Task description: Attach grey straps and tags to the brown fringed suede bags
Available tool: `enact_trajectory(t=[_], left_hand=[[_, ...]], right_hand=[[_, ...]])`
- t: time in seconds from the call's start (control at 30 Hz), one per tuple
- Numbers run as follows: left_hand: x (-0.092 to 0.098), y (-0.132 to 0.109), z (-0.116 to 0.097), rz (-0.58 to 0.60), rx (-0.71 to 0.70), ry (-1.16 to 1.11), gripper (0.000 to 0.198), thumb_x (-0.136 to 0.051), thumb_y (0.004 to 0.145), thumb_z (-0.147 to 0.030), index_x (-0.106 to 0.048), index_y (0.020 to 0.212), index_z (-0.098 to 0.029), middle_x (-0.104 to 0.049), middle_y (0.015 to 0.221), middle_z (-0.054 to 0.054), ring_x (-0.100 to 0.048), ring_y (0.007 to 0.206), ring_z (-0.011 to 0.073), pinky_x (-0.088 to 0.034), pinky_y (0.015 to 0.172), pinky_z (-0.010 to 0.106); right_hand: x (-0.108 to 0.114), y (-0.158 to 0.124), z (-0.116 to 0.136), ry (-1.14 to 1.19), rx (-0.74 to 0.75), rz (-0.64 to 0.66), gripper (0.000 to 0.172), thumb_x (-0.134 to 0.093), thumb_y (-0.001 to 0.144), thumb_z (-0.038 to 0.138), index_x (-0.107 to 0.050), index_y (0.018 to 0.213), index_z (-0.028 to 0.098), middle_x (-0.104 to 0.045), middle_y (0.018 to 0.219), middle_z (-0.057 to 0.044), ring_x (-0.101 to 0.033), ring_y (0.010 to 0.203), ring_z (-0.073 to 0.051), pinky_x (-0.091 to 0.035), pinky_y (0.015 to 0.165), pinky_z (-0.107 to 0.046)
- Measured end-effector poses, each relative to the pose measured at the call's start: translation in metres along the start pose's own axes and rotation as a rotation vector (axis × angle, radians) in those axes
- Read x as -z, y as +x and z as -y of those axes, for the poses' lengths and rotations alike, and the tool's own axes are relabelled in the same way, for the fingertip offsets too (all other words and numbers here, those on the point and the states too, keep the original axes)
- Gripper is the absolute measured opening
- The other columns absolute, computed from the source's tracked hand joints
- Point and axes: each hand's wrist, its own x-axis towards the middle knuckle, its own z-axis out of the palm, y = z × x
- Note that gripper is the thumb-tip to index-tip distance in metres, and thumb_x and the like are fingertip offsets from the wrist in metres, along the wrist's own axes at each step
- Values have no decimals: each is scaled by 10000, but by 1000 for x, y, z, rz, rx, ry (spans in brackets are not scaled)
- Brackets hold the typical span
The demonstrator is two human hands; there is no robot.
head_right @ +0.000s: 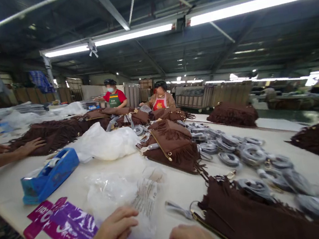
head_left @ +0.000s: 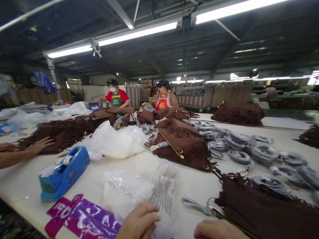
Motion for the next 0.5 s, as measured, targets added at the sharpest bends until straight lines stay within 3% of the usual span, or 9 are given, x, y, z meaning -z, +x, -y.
enact_trajectory(t=[0.1, 0.17, 0.27, 0.37, 0.5], left_hand=[[29, -2, 23, -220, 93, 110, 314, -343, 943, -193, -625, 1081, -212, -644, 1197, 91, -572, 1141, 192, -474, 996, 337], [46, -3, 45, -296, 185, 201, 341, -336, 938, -200, -624, 1120, -210, -638, 1233, 86, -564, 1172, 204, -455, 1032, 375], [57, -8, 71, -183, 213, 305, 385, -359, 915, -183, -607, 1206, -226, -603, 1314, 57, -507, 1258, 217, -404, 1086, 429], [51, -13, 73, -74, 165, 386, 421, -400, 892, -159, -582, 1260, -249, -552, 1376, 53, -435, 1325, 238, -336, 1119, 494], [37, -6, 48, -19, 112, 454, 616, -476, 792, -91, -447, 1389, -243, -421, 1480, 75, -301, 1400, 275, -179, 1150, 591]], right_hand=[[8, 22, 20, 81, 111, -64, 191, -478, 909, 225, -669, 898, 236, -717, 815, -21, -659, 742, -173, -439, 678, -228], [13, 41, 38, 164, 222, -109, 208, -452, 922, 224, -661, 922, 225, -708, 830, -26, -650, 758, -167, -440, 692, -225], [15, 71, 66, 257, 335, -140, 238, -418, 911, 174, -644, 974, 212, -699, 913, -44, -637, 834, -174, -438, 728, -235], [7, 98, 77, 168, 163, -167, 211, -437, 889, 148, -642, 877, 199, -695, 844, -52, -624, 781, -193, -413, 687, -263], [-12, 122, 61, 91, -152, -156, 190, -478, 858, 104, -621, 761, 181, -690, 747, -68, -626, 730, -210, -391, 657, -284]])
